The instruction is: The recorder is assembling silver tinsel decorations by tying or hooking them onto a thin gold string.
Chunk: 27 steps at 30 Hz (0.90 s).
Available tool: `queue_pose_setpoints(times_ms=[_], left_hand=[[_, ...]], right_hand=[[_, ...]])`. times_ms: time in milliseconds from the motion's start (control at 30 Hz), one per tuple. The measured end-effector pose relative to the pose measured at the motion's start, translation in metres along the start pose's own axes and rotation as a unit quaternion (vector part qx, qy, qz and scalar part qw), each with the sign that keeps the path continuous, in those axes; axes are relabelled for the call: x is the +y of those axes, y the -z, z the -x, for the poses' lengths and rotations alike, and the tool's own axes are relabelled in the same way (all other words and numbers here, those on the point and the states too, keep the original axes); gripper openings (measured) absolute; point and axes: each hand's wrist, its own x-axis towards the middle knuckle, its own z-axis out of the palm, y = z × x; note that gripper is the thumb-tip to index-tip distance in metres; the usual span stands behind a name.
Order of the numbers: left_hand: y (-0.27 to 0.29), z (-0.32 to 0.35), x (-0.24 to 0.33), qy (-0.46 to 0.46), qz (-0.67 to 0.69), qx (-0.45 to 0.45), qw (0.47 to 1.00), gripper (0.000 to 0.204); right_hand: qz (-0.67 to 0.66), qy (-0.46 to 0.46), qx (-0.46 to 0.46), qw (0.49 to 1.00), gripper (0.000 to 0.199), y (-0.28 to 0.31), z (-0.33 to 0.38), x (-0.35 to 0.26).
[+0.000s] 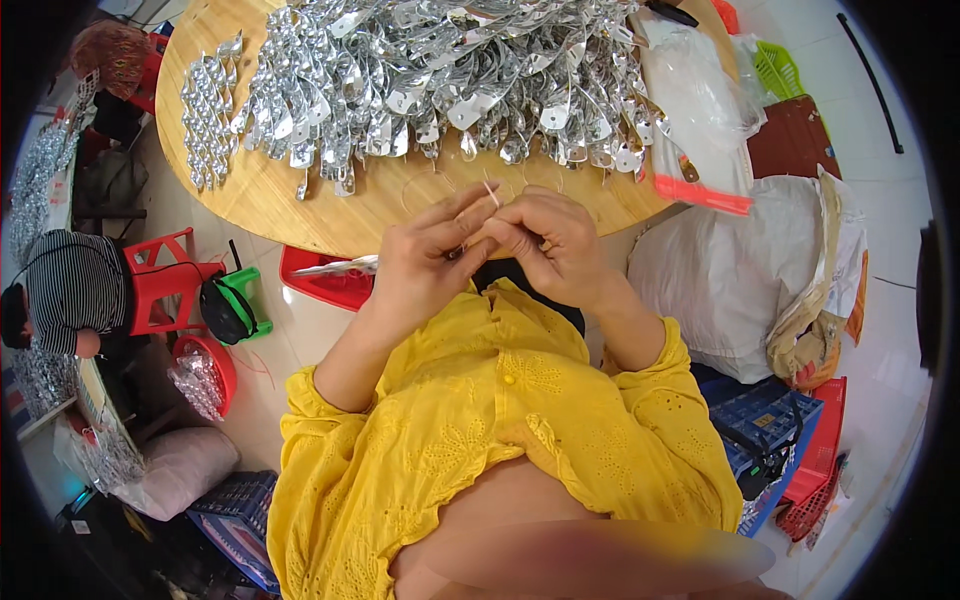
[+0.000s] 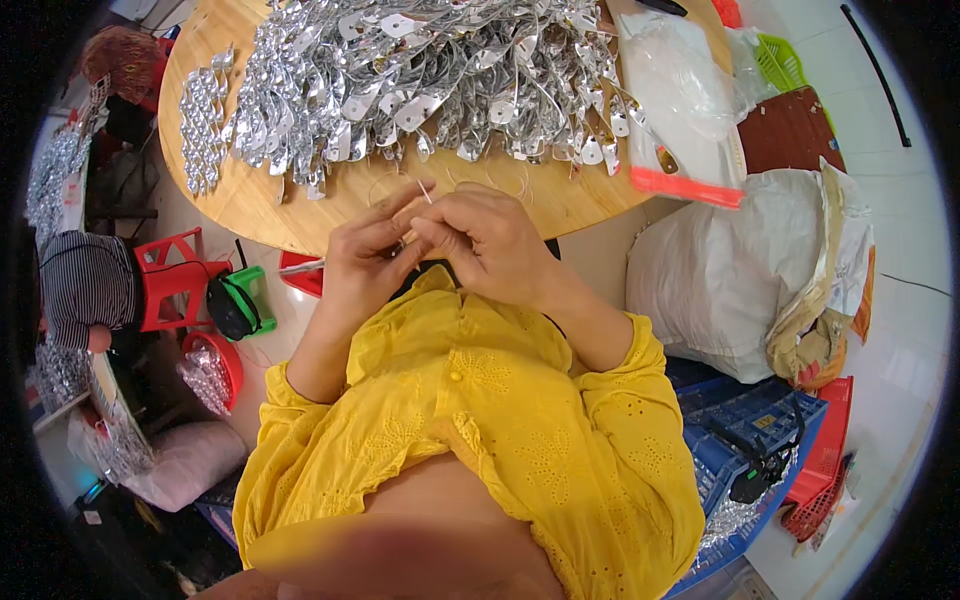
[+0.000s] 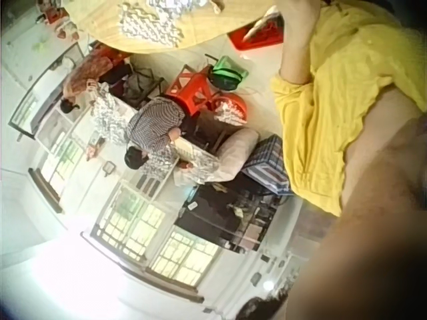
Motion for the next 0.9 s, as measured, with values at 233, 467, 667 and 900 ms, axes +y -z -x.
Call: queue_pose_setpoints(times_ms=[233,467,667,900], left_hand=[[0.008,-0.001,-0.001,0.107,0.177,-0.014,0.978,0.014],[0.005,0.001,-0.004,0.153,0.299,-0.029,0.941,0.014],[0.009,0.003,-0.001,0.251,0.241,-0.081,0.934,0.017],[0.015,0.001,-0.002,0.223,0.208,-0.13,0.944,0.02]], right_hand=[[-0.165,-0.232,0.108,0.953,0.016,-0.004,0.01,-0.002],[-0.475,-0.289,-0.003,0.831,0.03,-0.021,0.026,0.008],[-0.454,-0.203,0.015,0.867,0.033,-0.028,0.041,0.018],[0.006,-0.009,-0.064,0.998,0.028,-0.011,0.023,0.022]])
